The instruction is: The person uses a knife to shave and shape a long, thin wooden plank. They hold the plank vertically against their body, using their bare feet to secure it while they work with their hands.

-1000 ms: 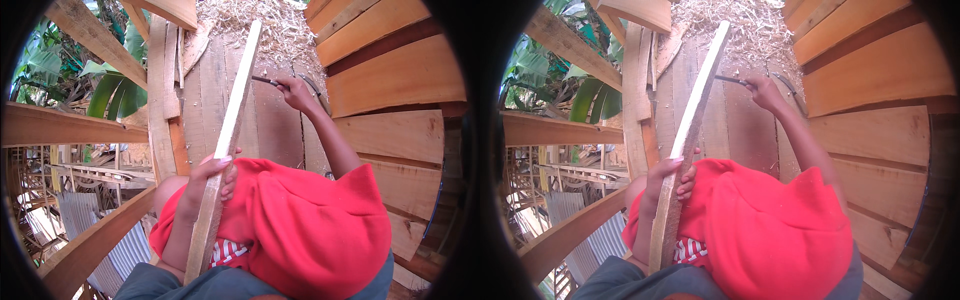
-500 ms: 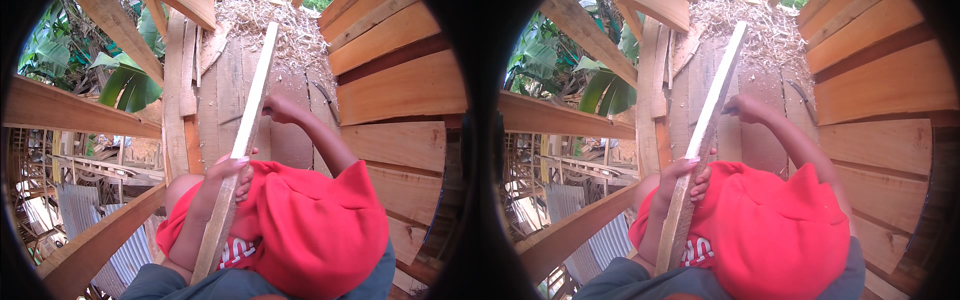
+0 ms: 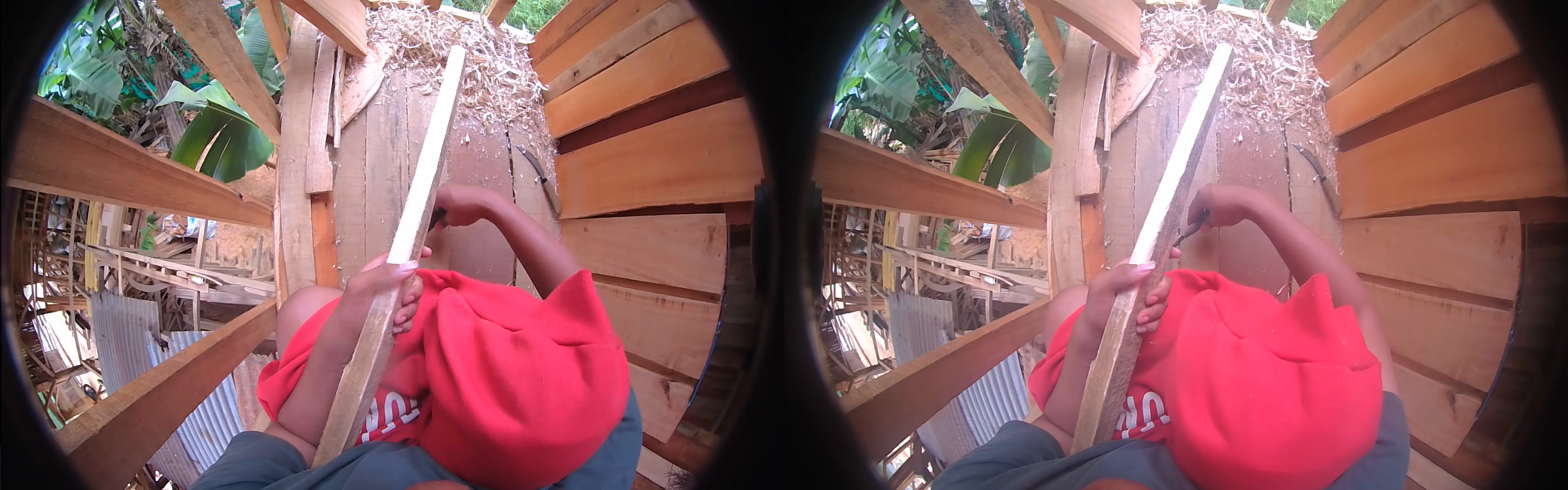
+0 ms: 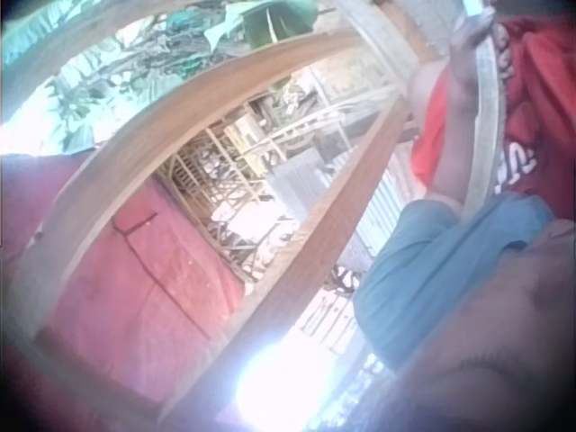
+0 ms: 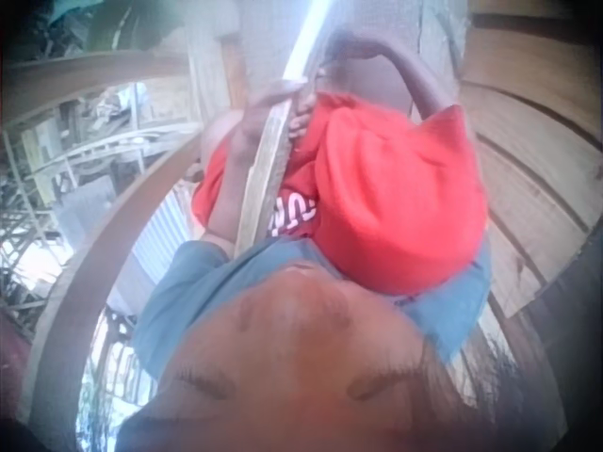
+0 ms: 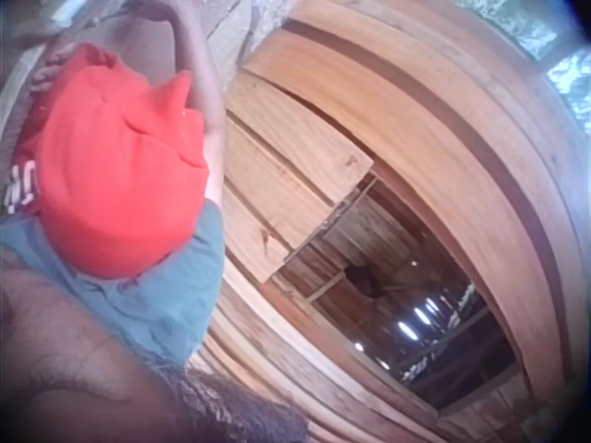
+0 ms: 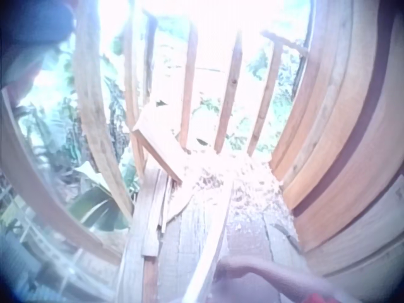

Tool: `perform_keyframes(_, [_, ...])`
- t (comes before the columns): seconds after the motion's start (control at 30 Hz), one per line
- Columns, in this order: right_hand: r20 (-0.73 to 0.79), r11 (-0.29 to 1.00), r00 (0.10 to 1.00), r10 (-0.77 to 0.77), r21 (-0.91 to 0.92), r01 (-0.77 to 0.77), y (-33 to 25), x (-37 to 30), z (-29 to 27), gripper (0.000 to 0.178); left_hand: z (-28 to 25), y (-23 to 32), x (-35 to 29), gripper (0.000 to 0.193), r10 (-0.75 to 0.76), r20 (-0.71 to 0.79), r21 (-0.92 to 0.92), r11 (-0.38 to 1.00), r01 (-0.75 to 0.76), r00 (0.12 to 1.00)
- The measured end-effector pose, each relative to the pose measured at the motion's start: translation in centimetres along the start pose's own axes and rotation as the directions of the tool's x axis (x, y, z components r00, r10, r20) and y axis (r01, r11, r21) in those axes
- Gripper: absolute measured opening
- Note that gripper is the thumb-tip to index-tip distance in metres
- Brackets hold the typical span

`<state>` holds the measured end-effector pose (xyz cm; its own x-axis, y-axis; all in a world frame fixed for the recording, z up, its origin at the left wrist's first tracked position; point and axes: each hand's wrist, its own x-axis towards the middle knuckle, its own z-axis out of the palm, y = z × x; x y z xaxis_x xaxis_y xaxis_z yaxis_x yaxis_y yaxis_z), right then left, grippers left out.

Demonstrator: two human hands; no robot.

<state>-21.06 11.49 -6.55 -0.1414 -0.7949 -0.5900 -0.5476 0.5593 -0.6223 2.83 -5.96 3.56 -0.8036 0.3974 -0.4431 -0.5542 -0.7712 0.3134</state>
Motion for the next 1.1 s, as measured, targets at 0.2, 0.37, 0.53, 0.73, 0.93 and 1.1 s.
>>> perform_keyframes(0.2, [-0.827, 0.944, 0.465, 0.315, 0.323, -0.066, 3.7, 2.5, -0.7, 0.031, 0.0, -0.3, 0.0, 0.054, -0.015, -0.012, -0.004, 1.000, 0.015, 1.000])
perform_keyframes(0.37, [-0.408, 0.988, 0.900, 0.154, 0.094, -0.127, 1.7, -0.1, -2.2, 0.030, -0.3, -0.1, -0.1, 0.055, -0.001, 0.000, -0.004, 1.000, 0.001, 1.000])
perform_keyframes(0.53, [-0.101, 1.000, 0.995, 0.004, -0.019, -0.006, 0.6, 0.6, 1.1, 0.032, 0.1, -0.1, 0.0, 0.055, 0.003, -0.008, 0.019, 1.000, -0.003, 1.000])
perform_keyframes(0.73, [-0.766, 0.967, 0.599, 0.233, 0.117, -0.227, 2.0, 1.9, -2.7, 0.029, -0.2, -0.1, -0.1, 0.055, -0.001, -0.013, -0.002, 1.000, 0.001, 1.000])
perform_keyframes(0.93, [0.032, 0.999, 0.999, -0.032, -0.017, 0.033, 1.3, 0.7, -1.0, 0.029, -0.2, 0.2, -0.1, 0.056, -0.002, 0.012, -0.022, 1.000, 0.002, 1.000])
perform_keyframes(1.1, [-0.670, 0.966, 0.699, 0.251, 0.124, -0.228, 1.8, 4.8, -2.3, 0.029, -0.4, 0.0, -0.3, 0.057, 0.013, -0.022, -0.026, 1.000, -0.014, 1.000])
